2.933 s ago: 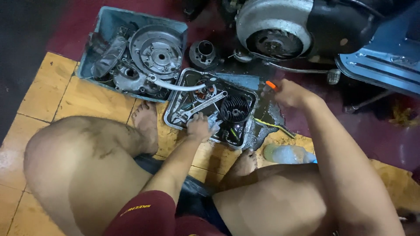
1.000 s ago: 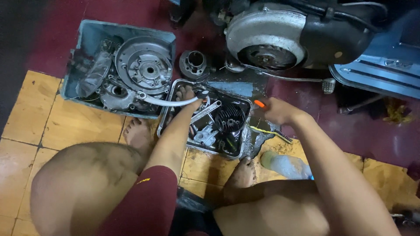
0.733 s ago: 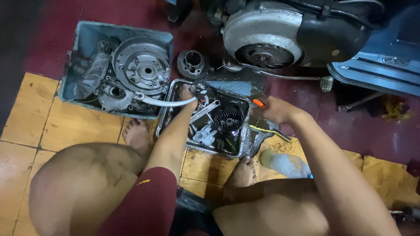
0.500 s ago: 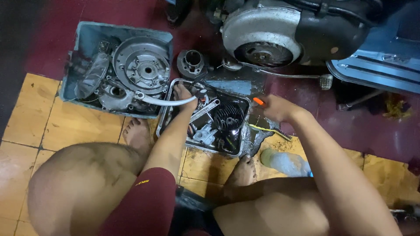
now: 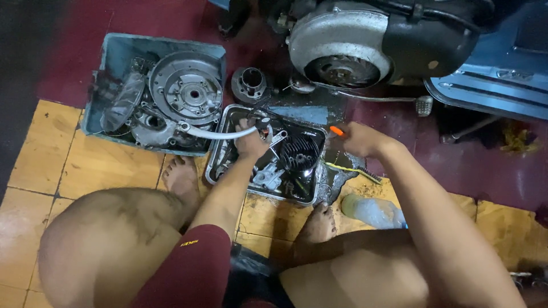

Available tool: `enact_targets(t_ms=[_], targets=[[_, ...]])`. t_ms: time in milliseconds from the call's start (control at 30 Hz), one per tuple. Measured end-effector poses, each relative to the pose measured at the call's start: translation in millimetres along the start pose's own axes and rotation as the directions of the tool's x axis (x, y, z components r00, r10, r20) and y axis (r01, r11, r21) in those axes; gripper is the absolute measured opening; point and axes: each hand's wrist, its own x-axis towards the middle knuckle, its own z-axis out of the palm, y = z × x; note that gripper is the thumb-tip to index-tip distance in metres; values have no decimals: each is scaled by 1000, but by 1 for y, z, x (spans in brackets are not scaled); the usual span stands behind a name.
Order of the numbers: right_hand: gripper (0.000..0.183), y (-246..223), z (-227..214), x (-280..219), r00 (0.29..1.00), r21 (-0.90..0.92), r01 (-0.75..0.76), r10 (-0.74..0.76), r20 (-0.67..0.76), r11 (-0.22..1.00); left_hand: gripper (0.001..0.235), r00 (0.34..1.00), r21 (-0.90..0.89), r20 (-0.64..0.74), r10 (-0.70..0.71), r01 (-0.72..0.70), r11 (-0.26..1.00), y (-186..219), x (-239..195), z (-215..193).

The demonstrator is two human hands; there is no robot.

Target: The person sits on the floor and scrubs a scooter engine part with a brush and a cloth. They then pick up a stator assembly and pour liquid from a plastic bottle onto it to clean it.

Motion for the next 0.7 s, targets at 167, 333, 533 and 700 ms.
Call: enact_targets(t_ms=[167, 333, 533, 700], targets=[[47, 5, -2, 4, 1000, -45, 1, 0, 17, 999, 60, 985, 88, 154, -82, 69, 994, 28, -1, -40], [43, -6, -3, -5, 1000, -41, -1, 2, 17, 999, 76, 982, 132, 154, -112, 92, 987, 45, -7, -64], [47, -16, -10, -14, 1000, -40, 6, -5, 27, 999, 45, 927, 33, 373, -38, 28, 999, 72, -21, -128], [45, 13, -5, 4, 1000, -24, -8, 8, 9, 1000, 46, 830, 90, 515, 215, -302, 949, -8, 50, 38]])
